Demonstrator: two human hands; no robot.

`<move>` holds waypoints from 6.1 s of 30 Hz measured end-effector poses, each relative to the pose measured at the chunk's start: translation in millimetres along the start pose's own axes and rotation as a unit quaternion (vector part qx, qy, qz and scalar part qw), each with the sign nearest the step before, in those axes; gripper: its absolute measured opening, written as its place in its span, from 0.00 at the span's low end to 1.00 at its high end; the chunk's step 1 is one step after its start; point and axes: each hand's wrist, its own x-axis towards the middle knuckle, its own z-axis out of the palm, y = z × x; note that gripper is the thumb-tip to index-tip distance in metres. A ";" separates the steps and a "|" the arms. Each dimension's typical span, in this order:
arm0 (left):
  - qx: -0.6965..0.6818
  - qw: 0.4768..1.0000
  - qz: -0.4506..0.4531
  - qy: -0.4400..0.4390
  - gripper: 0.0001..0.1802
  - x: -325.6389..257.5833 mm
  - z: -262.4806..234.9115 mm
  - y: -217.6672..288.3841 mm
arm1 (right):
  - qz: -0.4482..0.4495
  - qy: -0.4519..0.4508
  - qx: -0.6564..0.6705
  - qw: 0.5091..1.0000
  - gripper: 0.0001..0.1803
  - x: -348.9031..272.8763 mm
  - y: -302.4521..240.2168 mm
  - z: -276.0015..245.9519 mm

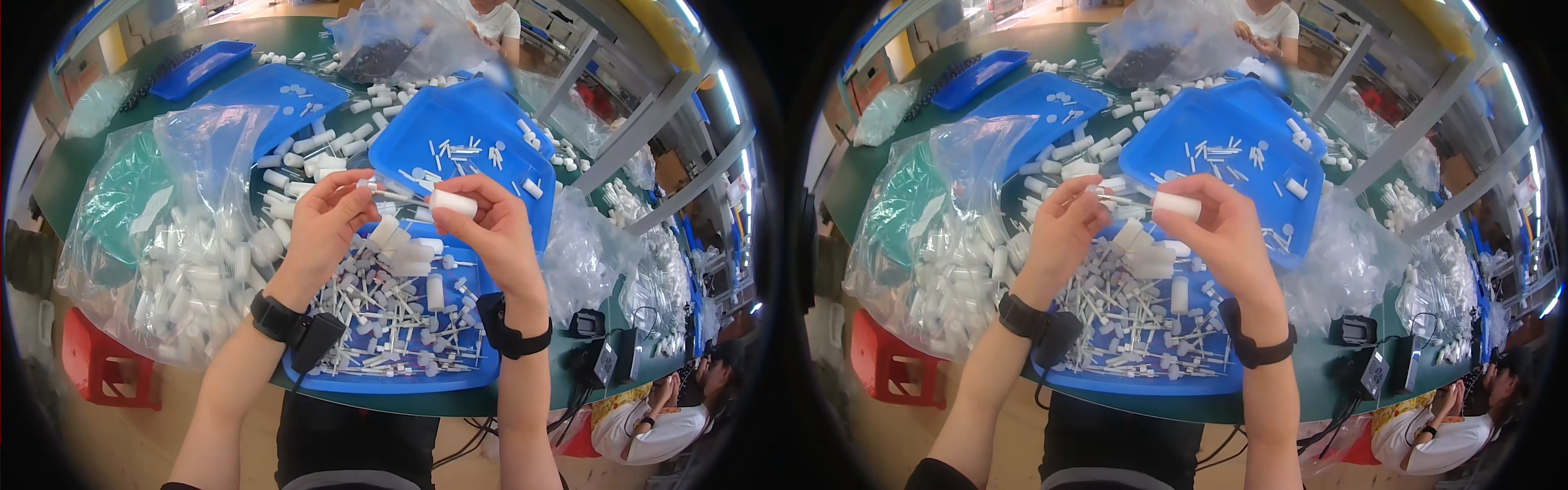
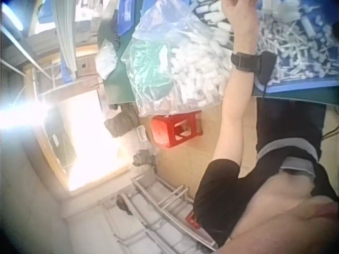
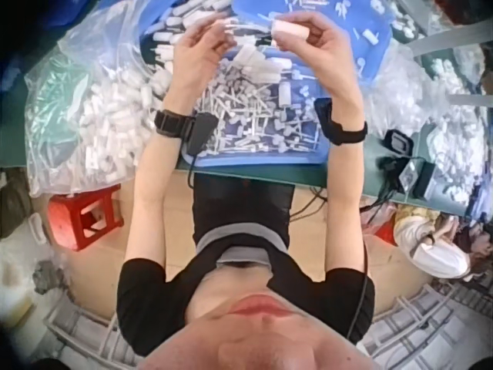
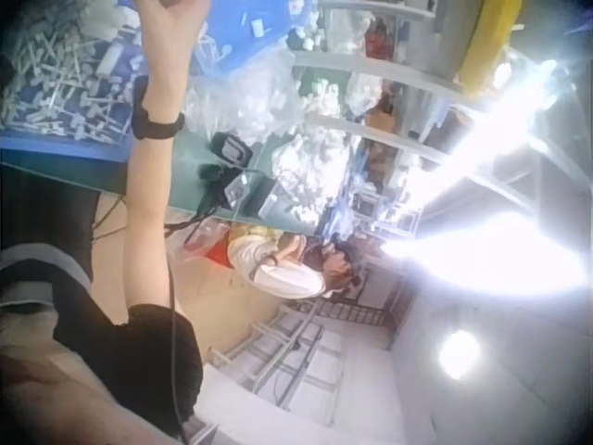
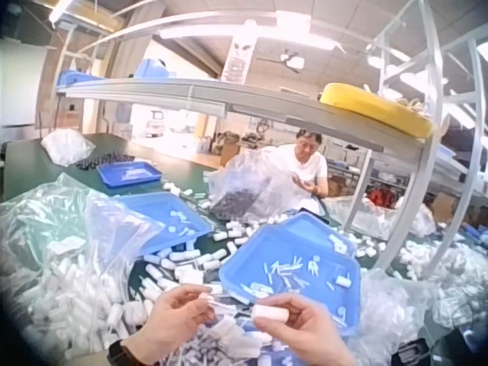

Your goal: Assembling small white plastic sprayer or pump components by inserting a thin tube into a cap.

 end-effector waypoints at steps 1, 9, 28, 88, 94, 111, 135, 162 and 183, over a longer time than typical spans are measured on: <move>-0.013 1.000 0.005 -0.004 0.16 1.8 -0.6 -0.6 | -0.008 0.004 -0.017 1.000 0.13 1.7 1.1 -0.3; 0.091 0.994 0.049 -0.032 0.15 1.4 1.3 1.8 | -0.018 0.026 0.065 0.997 0.13 6.3 2.5 5.7; 0.237 0.965 0.086 -0.070 0.15 -3.3 7.7 3.5 | -0.048 -0.010 -0.150 0.987 0.16 0.6 3.8 -3.4; 0.080 0.975 0.041 0.201 0.12 9.1 -14.2 -6.5 | 0.054 -0.233 -0.566 0.789 0.26 238.2 110.2 66.5; 0.086 0.976 0.037 0.197 0.12 8.3 -14.9 -4.4 | -0.057 -0.205 -0.588 0.780 0.14 223.7 114.7 65.2; 0.000 0.998 -0.038 0.056 0.12 8.7 -8.4 -1.9 | -0.194 -0.024 -0.425 0.884 0.09 28.8 26.8 -3.8; -0.037 0.995 -0.088 -0.028 0.11 0.7 -8.9 -0.9 | -0.048 0.002 -0.194 0.980 0.14 4.7 12.2 -10.3; 0.026 0.988 -0.138 -0.068 0.10 -0.7 -0.3 5.4 | -0.207 0.007 -0.364 0.908 0.13 -3.1 -7.9 -18.9; 0.123 0.987 -0.086 -0.061 0.12 -2.2 -2.0 8.0 | -0.130 -0.030 -0.294 0.946 0.16 -7.7 -18.2 -26.8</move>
